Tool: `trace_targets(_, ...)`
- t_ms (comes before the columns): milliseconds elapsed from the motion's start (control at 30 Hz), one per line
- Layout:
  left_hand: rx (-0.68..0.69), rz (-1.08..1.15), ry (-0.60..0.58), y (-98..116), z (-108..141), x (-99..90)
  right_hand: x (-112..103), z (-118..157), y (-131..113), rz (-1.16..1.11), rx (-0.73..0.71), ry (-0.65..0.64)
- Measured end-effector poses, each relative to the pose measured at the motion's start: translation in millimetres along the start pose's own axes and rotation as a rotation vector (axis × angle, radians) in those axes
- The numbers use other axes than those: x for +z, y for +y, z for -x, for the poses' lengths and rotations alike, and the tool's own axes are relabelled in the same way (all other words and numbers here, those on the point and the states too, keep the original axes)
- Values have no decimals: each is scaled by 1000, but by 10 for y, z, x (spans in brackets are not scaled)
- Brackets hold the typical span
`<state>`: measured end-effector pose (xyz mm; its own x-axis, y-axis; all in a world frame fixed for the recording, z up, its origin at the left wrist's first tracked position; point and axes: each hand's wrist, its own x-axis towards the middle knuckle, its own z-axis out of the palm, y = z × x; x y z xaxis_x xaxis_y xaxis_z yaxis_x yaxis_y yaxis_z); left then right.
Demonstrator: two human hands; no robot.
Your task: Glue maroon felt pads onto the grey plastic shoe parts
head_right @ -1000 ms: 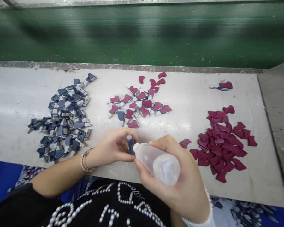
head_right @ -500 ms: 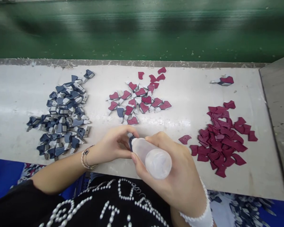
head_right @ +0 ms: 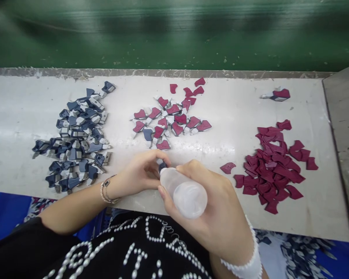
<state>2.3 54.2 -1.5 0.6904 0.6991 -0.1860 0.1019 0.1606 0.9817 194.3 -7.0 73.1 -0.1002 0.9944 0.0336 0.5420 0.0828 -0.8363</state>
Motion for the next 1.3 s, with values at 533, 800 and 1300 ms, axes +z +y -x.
trace_targets(533, 14, -57, 50, -3, 3, -39, -85, 31, -54, -17, 31, -94)
trace_targets(800, 64, -97, 56, -8, -5, -40, -143, 78, -11, 74, 73, 8)
trace_targets(1300, 58, -121, 2, 42, -5, -31, -99, 47, -48, 92, 33, 17)
